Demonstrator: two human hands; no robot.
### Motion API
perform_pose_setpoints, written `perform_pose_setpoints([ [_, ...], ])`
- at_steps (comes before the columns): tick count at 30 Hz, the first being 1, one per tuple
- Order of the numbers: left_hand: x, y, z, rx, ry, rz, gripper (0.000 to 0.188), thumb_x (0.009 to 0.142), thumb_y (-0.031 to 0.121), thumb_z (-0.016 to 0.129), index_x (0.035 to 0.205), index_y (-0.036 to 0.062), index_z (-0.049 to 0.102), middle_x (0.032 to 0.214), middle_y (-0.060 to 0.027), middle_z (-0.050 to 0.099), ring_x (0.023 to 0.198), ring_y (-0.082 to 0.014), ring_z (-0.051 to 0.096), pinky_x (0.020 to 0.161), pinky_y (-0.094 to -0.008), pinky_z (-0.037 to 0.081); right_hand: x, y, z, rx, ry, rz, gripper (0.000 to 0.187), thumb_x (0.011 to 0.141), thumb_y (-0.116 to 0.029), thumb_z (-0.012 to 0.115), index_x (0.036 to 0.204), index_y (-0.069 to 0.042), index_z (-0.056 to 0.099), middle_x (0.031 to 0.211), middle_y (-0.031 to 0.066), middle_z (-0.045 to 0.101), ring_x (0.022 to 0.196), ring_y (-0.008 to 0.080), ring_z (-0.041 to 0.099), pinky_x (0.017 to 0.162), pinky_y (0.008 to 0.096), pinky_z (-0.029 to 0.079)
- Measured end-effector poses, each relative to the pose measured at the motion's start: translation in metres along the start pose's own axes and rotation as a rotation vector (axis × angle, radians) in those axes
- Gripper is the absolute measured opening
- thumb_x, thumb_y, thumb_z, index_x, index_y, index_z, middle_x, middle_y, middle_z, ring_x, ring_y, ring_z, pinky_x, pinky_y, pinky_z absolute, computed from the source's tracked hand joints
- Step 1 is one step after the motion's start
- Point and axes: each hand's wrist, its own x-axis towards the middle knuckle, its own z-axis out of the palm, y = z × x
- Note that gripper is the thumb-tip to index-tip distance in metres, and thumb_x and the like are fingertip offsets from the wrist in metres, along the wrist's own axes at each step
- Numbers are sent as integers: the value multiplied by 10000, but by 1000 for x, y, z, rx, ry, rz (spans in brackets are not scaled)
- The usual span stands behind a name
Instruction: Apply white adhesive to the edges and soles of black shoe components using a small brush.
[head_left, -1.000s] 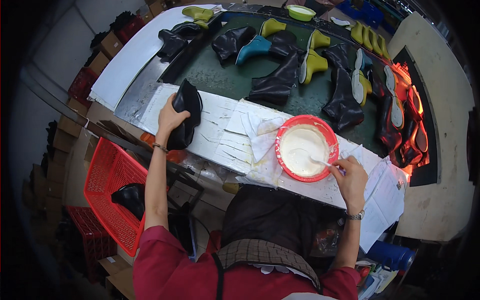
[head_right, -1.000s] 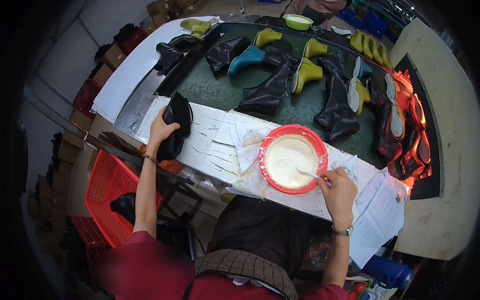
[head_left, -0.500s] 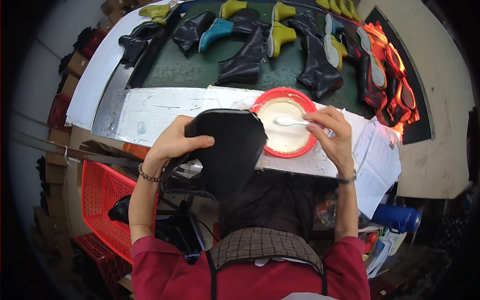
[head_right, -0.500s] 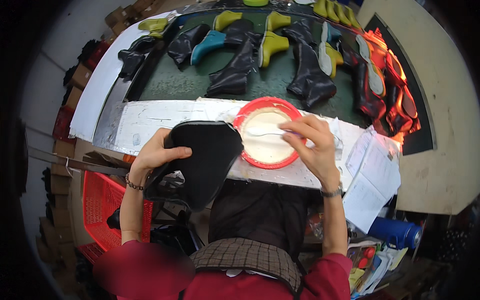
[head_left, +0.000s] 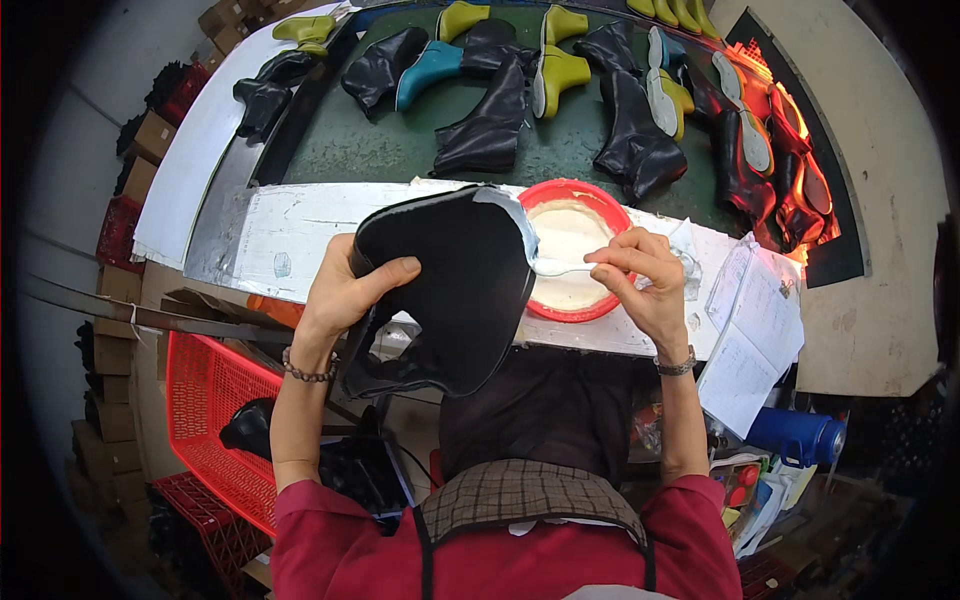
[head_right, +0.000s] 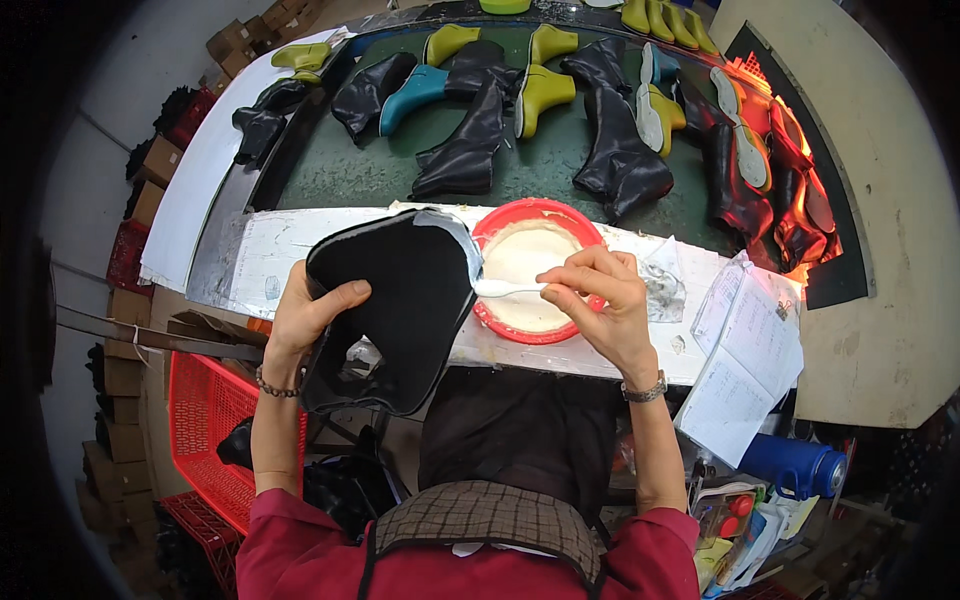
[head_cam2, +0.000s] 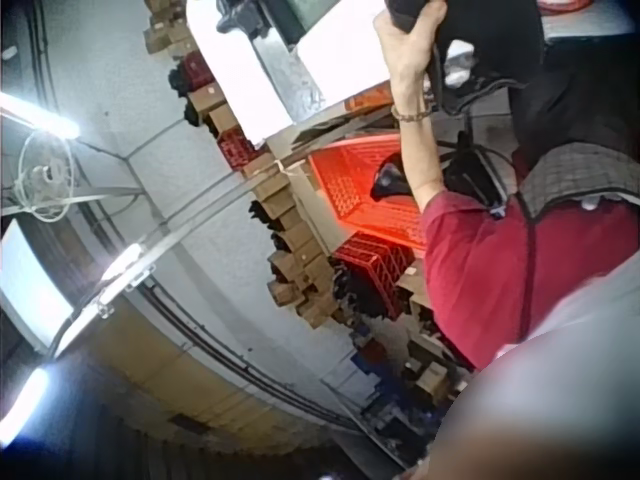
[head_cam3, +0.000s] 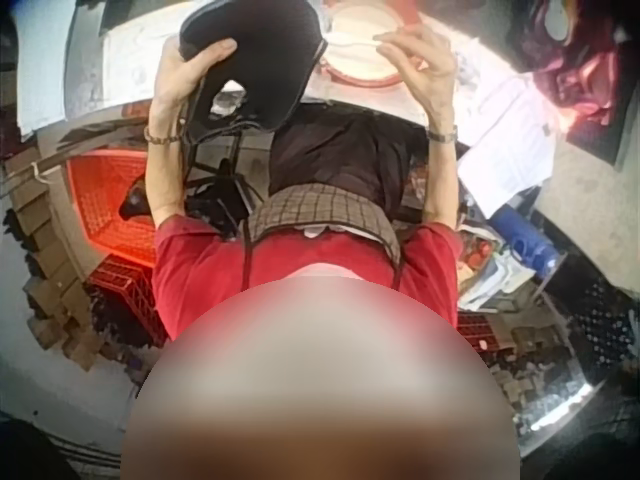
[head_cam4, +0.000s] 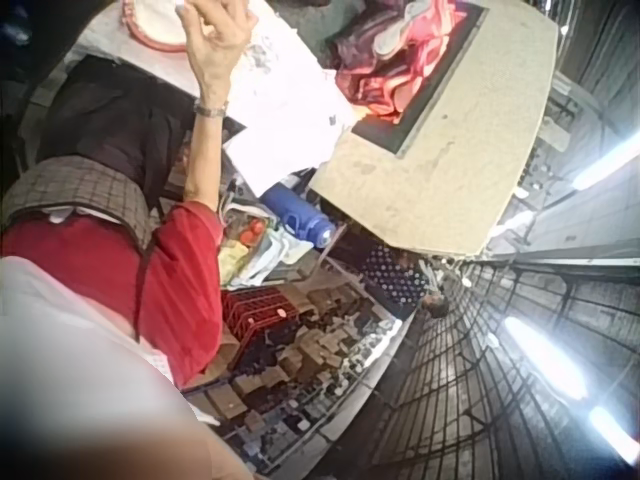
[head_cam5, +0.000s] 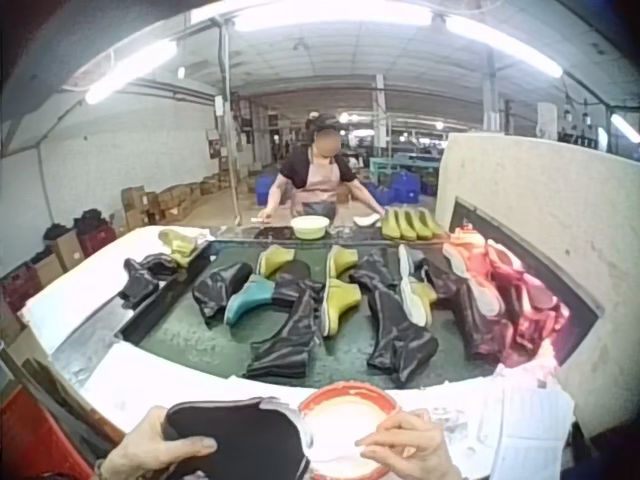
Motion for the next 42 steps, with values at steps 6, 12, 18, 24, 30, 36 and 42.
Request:
perform_pose_setpoints([
  [6,4,2,2,-113,-290,-153,417,824,48,788,1210,-48,660,1099,-77,706,943,-117,648,858,-266,532,24,6,-2,5,-63,-68,101,854,-158,783,942,-111,794,792,-13,639,748,119,568,817,313,356],
  [12,9,-1,-6,94,-463,-166,220,854,56,770,1052,-23,718,874,-12,706,793,-67,617,699,-220,494,47,7,11,148,-194,-46,129,866,-67,751,989,-67,789,886,31,657,805,126,578,732,288,436],
  [18,-9,-10,17,184,186,116,173,942,67,691,1036,-79,701,832,9,681,757,-48,578,667,-227,483,29,-14,37,563,-170,439,526,860,33,685,1375,5,585,950,26,684,685,25,549,578,169,410],
  [24,-3,-28,15,240,98,191,502,909,5,660,1401,-31,568,1109,-121,711,1046,-141,627,959,-278,490,7,-38,100,673,-39,483,262,913,-45,720,1169,9,713,839,-37,691,637,-11,503,570,164,386],
  [30,40,-37,5,323,122,47,247,914,89,652,1109,-55,697,863,-119,728,806,-164,671,729,-322,519,16,-50,113,641,-22,483,178,960,-33,668,1128,6,713,734,-49,625,566,-16,471,489,170,320],
  [36,55,-49,5,179,447,277,323,909,0,589,1218,-21,682,1023,-121,729,936,-169,673,864,-294,519,-4,-80,144,505,-132,298,508,745,-280,911,1134,-18,714,878,11,687,630,72,558,567,240,453],
  [42,60,-55,-41,-250,476,110,457,856,-87,553,1303,-52,643,1150,-136,714,988,-164,674,885,-269,535,1,-80,195,433,-113,-29,331,834,-75,760,1154,-65,675,916,90,645,702,249,658,611,322,516],
])
